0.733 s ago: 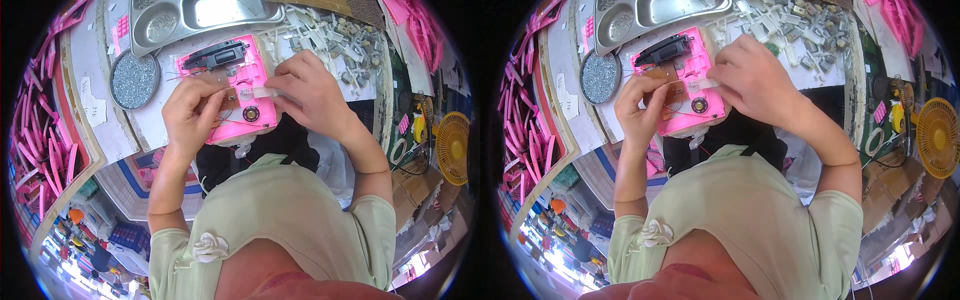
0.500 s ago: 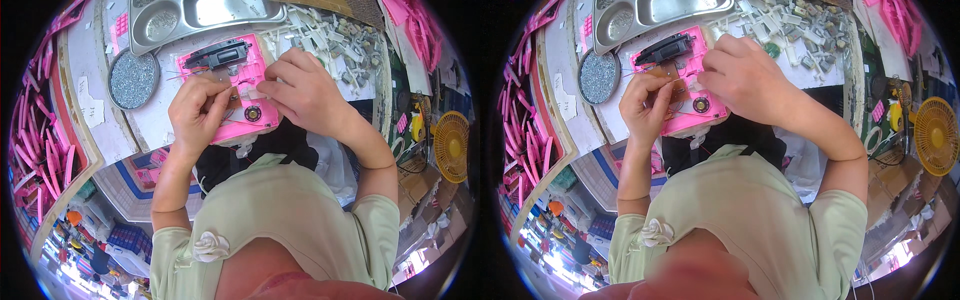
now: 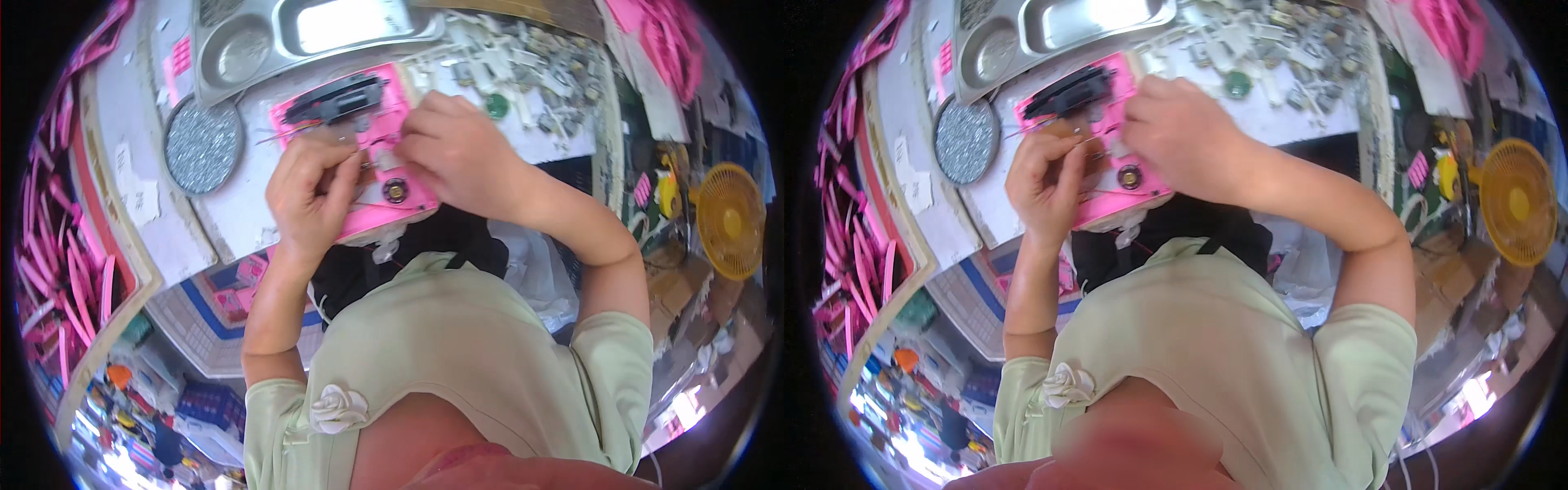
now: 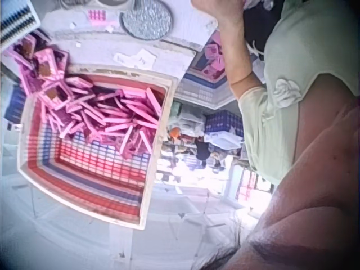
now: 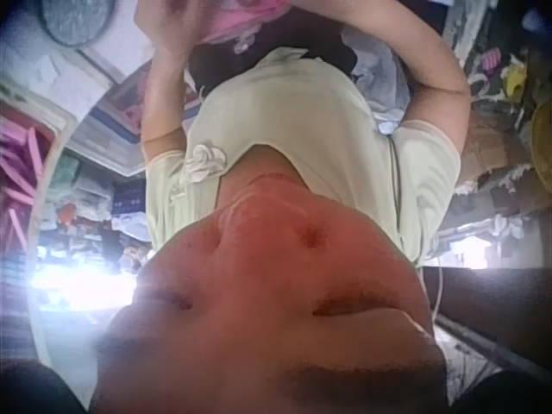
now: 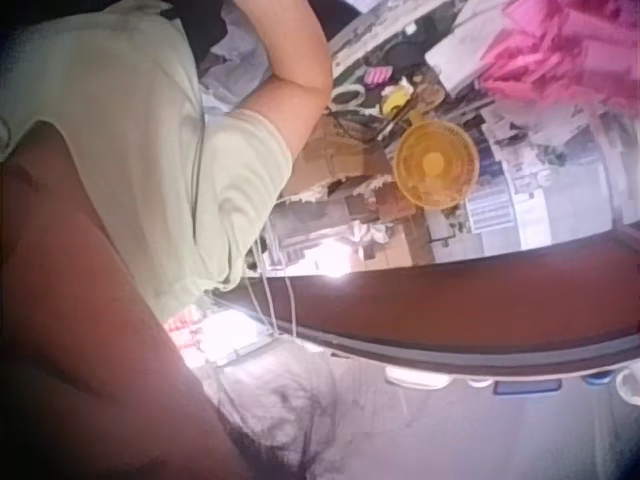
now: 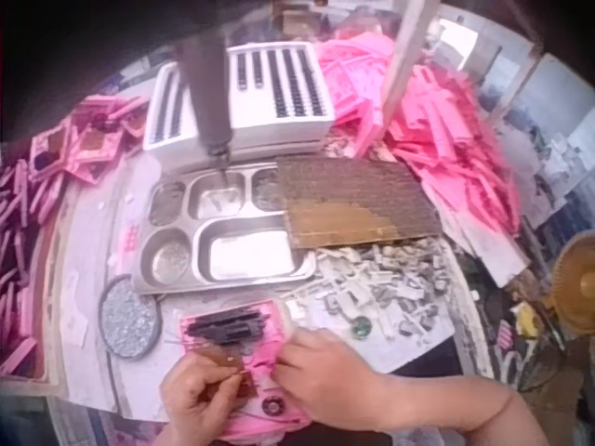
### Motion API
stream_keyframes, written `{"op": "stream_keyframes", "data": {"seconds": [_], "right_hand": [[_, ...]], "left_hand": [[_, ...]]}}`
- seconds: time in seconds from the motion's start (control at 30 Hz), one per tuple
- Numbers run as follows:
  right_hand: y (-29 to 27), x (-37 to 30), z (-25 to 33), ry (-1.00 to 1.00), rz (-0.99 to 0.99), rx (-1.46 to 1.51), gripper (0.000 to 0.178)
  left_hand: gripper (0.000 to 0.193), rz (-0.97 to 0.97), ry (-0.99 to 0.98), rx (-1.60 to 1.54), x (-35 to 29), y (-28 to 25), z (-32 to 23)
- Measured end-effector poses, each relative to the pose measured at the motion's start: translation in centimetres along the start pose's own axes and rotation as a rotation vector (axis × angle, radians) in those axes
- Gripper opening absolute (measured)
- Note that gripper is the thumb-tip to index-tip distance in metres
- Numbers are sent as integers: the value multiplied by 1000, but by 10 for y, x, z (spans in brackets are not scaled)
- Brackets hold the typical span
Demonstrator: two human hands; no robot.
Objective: Assemble internal components and solder wires for a pink electronic toy.
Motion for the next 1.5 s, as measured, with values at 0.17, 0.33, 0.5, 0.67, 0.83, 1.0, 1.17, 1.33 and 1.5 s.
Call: {"op": "stream_keyframes", "data": {"seconds": [0.17,0.33,0.5,0.67,0.83,1.0,1.17,1.33,1.5], "right_hand": [[0,-10,-7,69,-117,71,20],[-43,-59,-35,201,-373,52,29],[-86,-120,-85,562,-168,-487,26],[-87,-127,-90,574,-190,-477,27],[-86,-87,-45,330,-303,-215,27],[-72,-58,-7,73,-402,-75,33],[-54,-62,-34,317,-438,701,31],[-30,-71,-58,583,-269,1285,29],[-36,-98,-75,619,-376,1403,44]], "left_hand": [[10,-36,-11,-34,-2,3,3],[8,-9,-33,30,-6,2,5],[8,10,-52,9,-4,5,3],[8,132,-133,91,9,9,-11],[22,313,-251,-46,32,37,-39],[20,532,-526,-510,41,90,-31],[22,517,12,-14,63,77,-62],[23,580,416,203,69,87,-80],[19,696,216,-51,111,100,-65]]}}
Point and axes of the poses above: each hand's wrist, its own x-axis towards the middle knuckle, its own y-axis out of the palm, z = x × y, the point moved 8 cm from there along x, towards the middle knuckle, and after that the axes turned 1 degree about z, right-handed, at the moved point
